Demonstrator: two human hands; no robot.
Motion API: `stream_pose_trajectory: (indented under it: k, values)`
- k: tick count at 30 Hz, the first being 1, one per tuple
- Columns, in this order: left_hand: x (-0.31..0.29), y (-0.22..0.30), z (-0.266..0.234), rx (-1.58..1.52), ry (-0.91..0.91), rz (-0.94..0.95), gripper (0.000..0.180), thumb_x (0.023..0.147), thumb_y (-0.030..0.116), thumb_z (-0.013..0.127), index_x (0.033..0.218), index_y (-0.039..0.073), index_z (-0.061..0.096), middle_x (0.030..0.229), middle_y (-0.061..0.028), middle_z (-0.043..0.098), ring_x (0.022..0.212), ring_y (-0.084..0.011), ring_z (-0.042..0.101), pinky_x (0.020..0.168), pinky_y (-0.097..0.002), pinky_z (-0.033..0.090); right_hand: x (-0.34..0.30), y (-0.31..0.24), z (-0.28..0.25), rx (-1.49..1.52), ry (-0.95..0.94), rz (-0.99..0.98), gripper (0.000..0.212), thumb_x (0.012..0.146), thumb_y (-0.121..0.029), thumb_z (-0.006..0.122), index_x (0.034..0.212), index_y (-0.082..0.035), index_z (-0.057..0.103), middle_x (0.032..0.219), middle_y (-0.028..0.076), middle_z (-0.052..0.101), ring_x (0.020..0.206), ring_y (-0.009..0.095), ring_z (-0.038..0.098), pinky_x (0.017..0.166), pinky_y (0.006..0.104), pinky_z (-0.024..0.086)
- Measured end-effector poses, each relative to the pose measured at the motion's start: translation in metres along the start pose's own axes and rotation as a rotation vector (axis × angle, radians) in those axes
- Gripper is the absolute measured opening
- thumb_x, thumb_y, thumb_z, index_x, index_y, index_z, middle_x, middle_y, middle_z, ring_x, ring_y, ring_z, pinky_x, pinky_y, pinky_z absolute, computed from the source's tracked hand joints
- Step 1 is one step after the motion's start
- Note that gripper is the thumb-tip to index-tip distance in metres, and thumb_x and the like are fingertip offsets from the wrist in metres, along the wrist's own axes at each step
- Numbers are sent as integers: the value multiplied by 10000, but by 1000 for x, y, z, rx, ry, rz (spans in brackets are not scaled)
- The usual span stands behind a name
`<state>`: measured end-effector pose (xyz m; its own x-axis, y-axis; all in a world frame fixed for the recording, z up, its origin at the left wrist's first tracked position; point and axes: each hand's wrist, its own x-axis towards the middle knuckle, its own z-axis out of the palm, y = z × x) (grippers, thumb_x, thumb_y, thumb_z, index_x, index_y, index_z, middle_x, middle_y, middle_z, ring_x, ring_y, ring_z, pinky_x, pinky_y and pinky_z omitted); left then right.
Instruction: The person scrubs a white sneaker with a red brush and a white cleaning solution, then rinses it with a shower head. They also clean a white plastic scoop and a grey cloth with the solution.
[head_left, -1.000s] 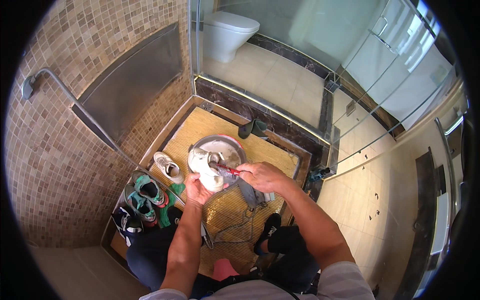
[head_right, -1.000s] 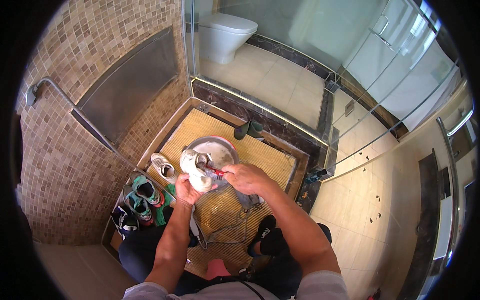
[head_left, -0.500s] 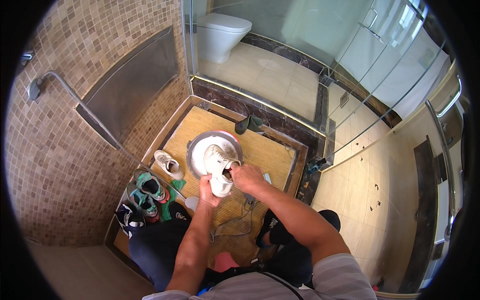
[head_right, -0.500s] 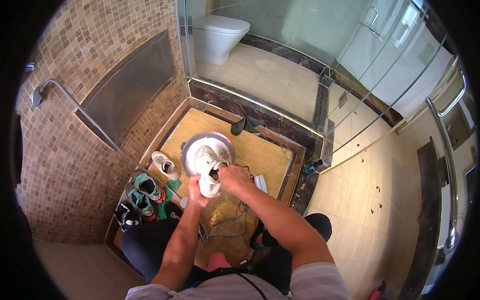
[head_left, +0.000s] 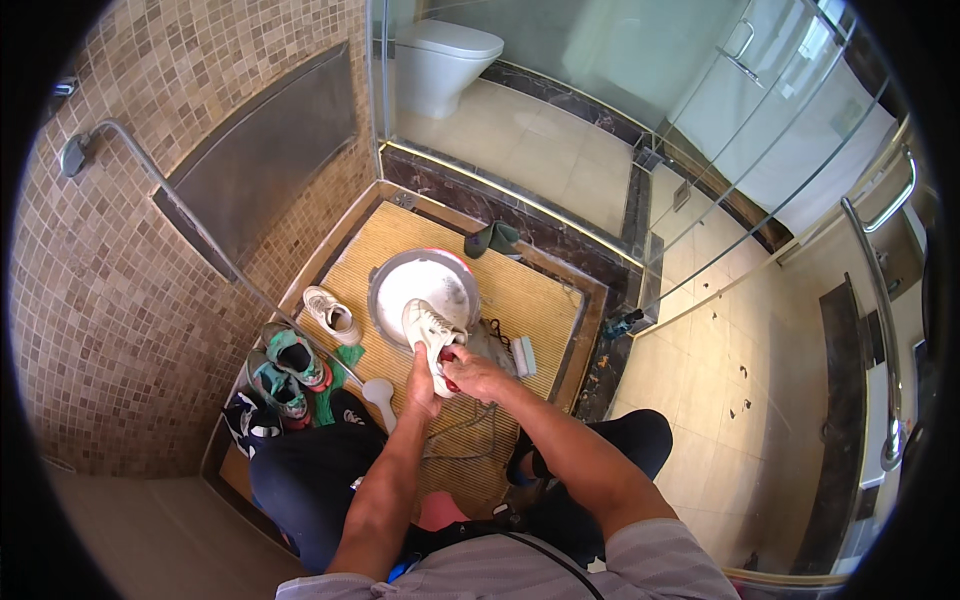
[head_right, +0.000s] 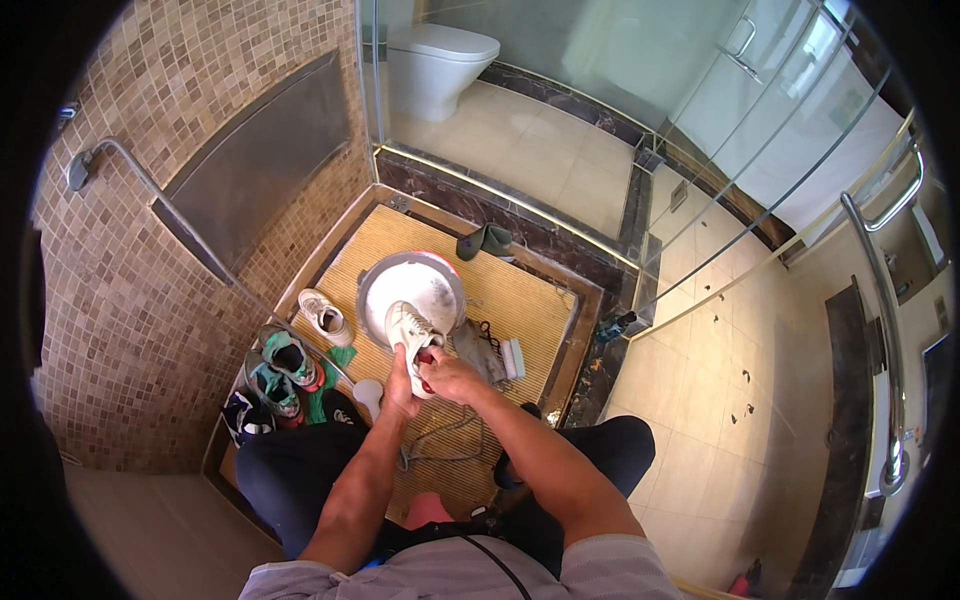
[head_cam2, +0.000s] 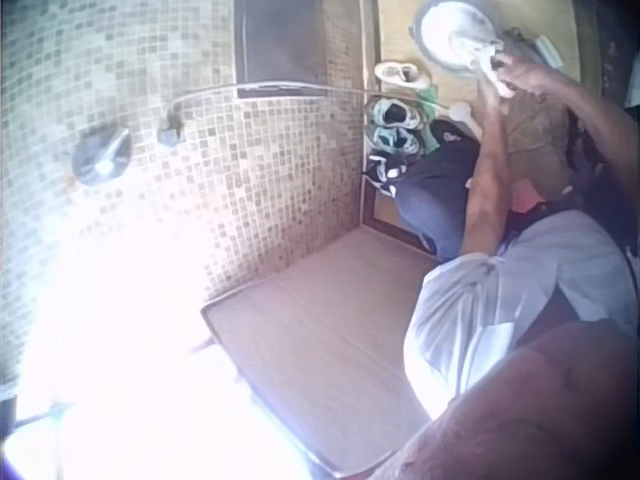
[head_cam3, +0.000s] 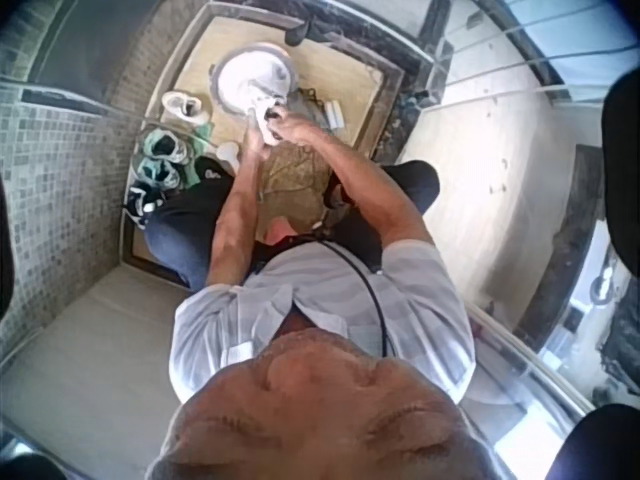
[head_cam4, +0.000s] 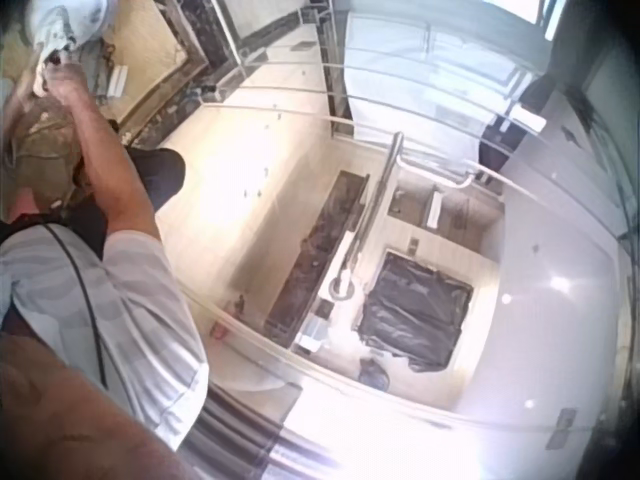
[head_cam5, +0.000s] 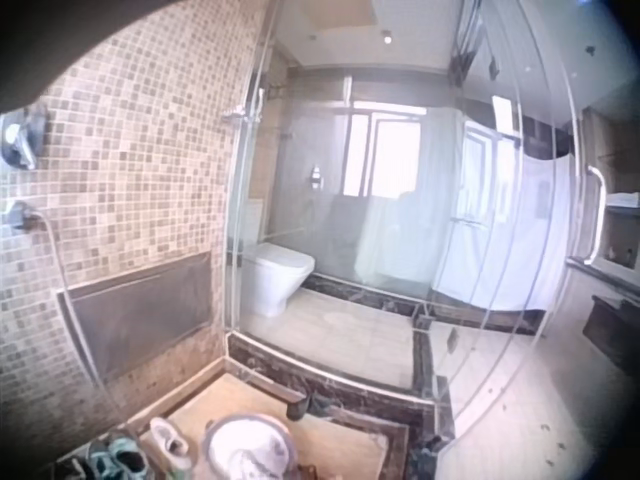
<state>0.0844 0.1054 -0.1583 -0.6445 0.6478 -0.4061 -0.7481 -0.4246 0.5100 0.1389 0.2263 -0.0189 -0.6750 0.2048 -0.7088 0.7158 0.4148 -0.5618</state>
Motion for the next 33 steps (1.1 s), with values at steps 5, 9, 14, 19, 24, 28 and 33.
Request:
stream_pose_trajectory:
  k: [5, 9, 14, 19, 24, 28, 33]
  values:
    - [11, -4, 1, 35, -9, 45, 576, 1092, 542, 400, 1364, 65, 574, 1170, -76, 691, 1025, -227, 666, 926, -392, 541, -1, 22, 12, -198, 70, -122, 706, 1014, -345, 493, 1614, -60, 252, 1237, 284, 674, 1074, 404, 683, 920, 459, 540]
    - [4, 10, 3, -66, -41, 23, 591, 1085, 553, 407, 1367, 61, 573, 1125, -69, 699, 939, -200, 664, 871, -369, 546, -16, 8, 12, -343, 154, -180, 624, 1030, -265, 447, 1554, 22, 269, 1255, 340, 640, 1125, 481, 645, 980, 548, 486]
    - [-4, 9, 21, 17, -25, -45, 673, 1077, 607, 373, 1435, 62, 538, 1285, -84, 668, 1145, -239, 639, 1050, -396, 491, 8, 8, 0, -433, 232, -171, 488, 1004, -237, 473, 1416, 18, 414, 1100, 328, 693, 1035, 496, 672, 883, 550, 525]
    - [6, 7, 14, 84, 100, -37, 695, 1086, 612, 328, 1440, 48, 528, 1246, -88, 672, 1104, -225, 641, 984, -391, 517, 47, 25, 17, -191, 290, -299, 398, 976, -179, 486, 1313, 32, 480, 1031, 361, 680, 963, 511, 677, 813, 562, 519]
    - [12, 29, -2, 110, 260, -27, 696, 1085, 616, 322, 1411, 45, 550, 1197, -86, 684, 1059, -225, 646, 937, -388, 534, 4, 24, 40, -148, 177, -372, 455, 1037, -235, 479, 1399, 35, 425, 946, 352, 671, 872, 521, 656, 770, 583, 494]
    - [14, 28, 4, 73, 242, 22, 674, 1091, 600, 326, 1414, 50, 544, 1229, -81, 673, 1078, -229, 644, 957, -393, 527, -9, 39, 50, -75, 244, -516, 461, 1047, -253, 487, 1396, 41, 418, 935, 348, 667, 882, 526, 654, 760, 576, 498]
    - [15, 14, -10, 104, 195, -8, 690, 1080, 621, 336, 1441, 63, 519, 1263, -82, 663, 1117, -233, 640, 974, -383, 522, 54, 42, 50, 28, 309, -496, 380, 1038, -255, 467, 1289, 31, 458, 964, 352, 663, 897, 530, 653, 778, 568, 505]
